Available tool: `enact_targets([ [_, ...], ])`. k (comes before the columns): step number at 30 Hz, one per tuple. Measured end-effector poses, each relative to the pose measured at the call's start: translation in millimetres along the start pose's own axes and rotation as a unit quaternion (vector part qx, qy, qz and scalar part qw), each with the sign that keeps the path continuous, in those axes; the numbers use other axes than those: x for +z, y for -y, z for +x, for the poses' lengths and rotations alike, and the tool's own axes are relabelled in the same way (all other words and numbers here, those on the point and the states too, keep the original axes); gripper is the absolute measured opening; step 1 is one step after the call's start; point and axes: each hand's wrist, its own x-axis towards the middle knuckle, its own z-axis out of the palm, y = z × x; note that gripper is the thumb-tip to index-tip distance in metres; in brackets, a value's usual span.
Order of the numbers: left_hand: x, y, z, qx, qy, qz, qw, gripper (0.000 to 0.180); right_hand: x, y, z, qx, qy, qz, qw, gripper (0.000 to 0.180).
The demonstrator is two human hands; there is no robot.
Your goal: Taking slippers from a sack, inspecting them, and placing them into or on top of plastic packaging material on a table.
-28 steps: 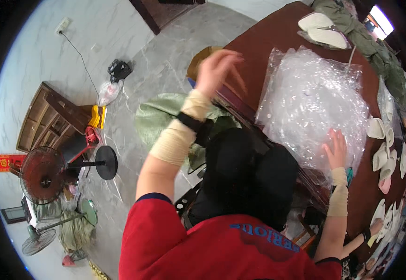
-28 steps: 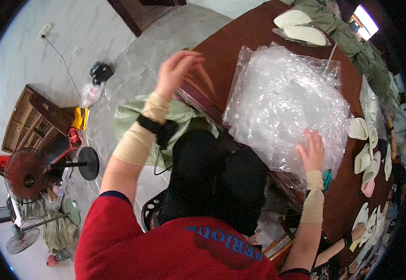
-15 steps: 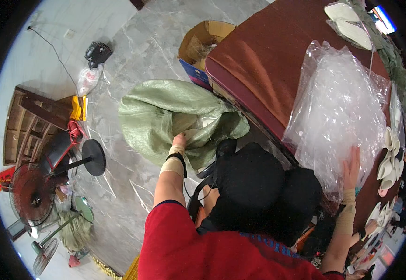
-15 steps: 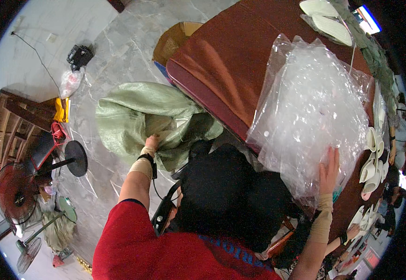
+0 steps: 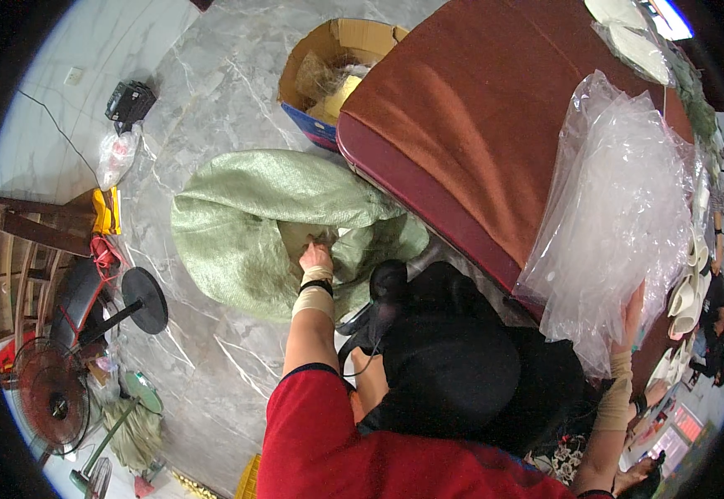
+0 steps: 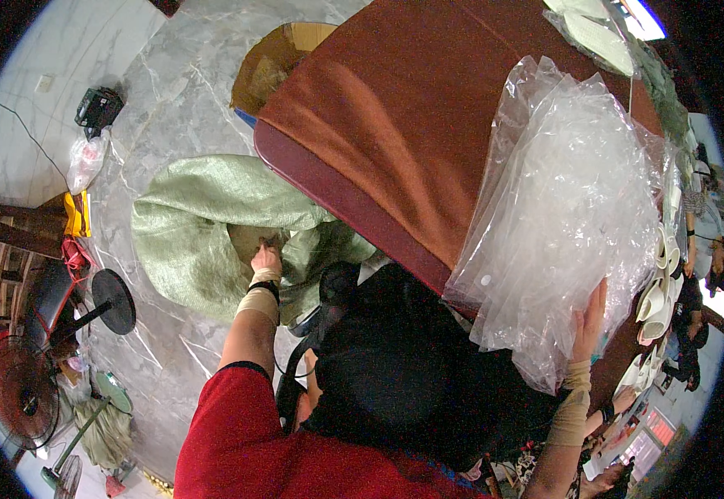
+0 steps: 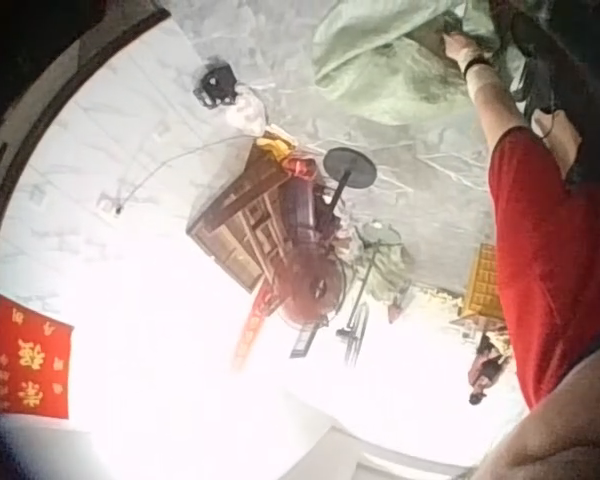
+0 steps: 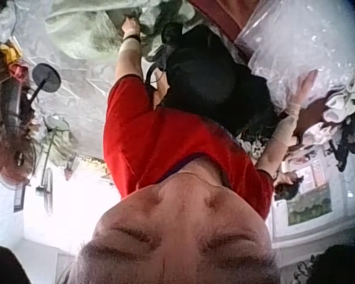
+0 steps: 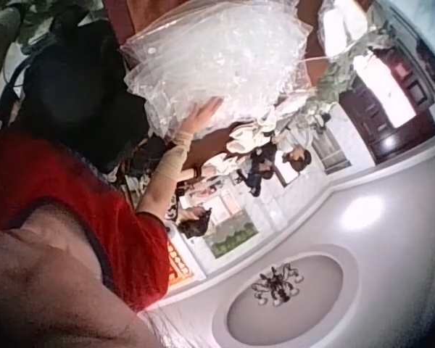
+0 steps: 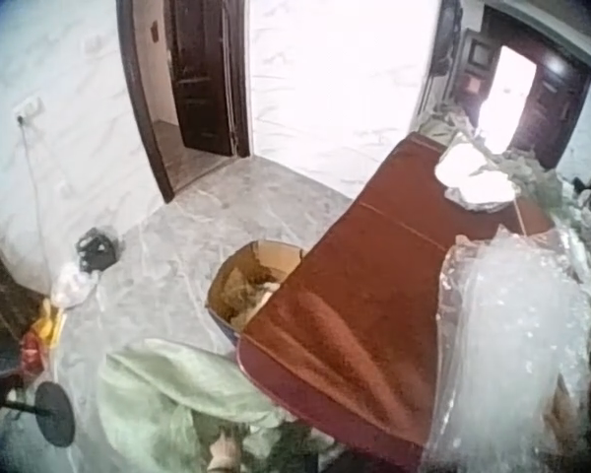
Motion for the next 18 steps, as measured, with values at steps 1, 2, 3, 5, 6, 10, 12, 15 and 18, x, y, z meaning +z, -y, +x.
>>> enact_targets([
  [1,0.5,-4.5,0.2,-0.021,-0.024,-0.028,0.999,0.038,-3.1,4.0,-0.7,-0.003,0.003,-0.021,1.0,0.06],
  [2,-1.2,-6.3,-1.7,-0.043,-0.049,-0.054,0.996,0.037,-5.3,8.3,-1.9,-0.007,0.006,-0.039,0.999,0.06],
  [3,-1.7,-5.3,-12.6,0.021,-0.125,-0.093,0.988,0.031,-7.0,12.6,-2.5,-0.006,0.004,-0.037,0.999,0.06],
  [5,-21.8,15.0,-23.3,0.004,-0.174,-0.209,0.962,0.026,-7.2,30.6,2.8,-0.004,0.004,-0.015,1.0,0.059],
  [6,-35.9,29.6,-30.7,-0.012,-0.218,-0.324,0.921,0.021,-3.3,39.7,7.4,-0.007,-0.001,-0.002,1.0,0.059],
  [10,-112.1,9.7,-92.9,0.037,-0.239,-0.673,0.699,0.011,-18.9,37.2,1.6,0.008,-0.008,-0.051,0.999,0.058],
  [12,-134.9,21.5,-122.1,0.08,-0.325,-0.63,0.7,0.014,-13.2,37.2,3.0,0.009,-0.02,-0.044,0.999,0.057],
  [15,-153.2,56.4,-158.2,0.018,-0.168,-0.855,0.491,0.019,-7.8,36.5,3.3,-0.007,-0.033,-0.043,0.999,0.056],
  [18,-176.5,50.8,-197.9,0.051,-0.051,-0.927,0.368,0.04,-6.0,20.3,-0.2,-0.003,-0.055,-0.05,0.997,0.056],
])
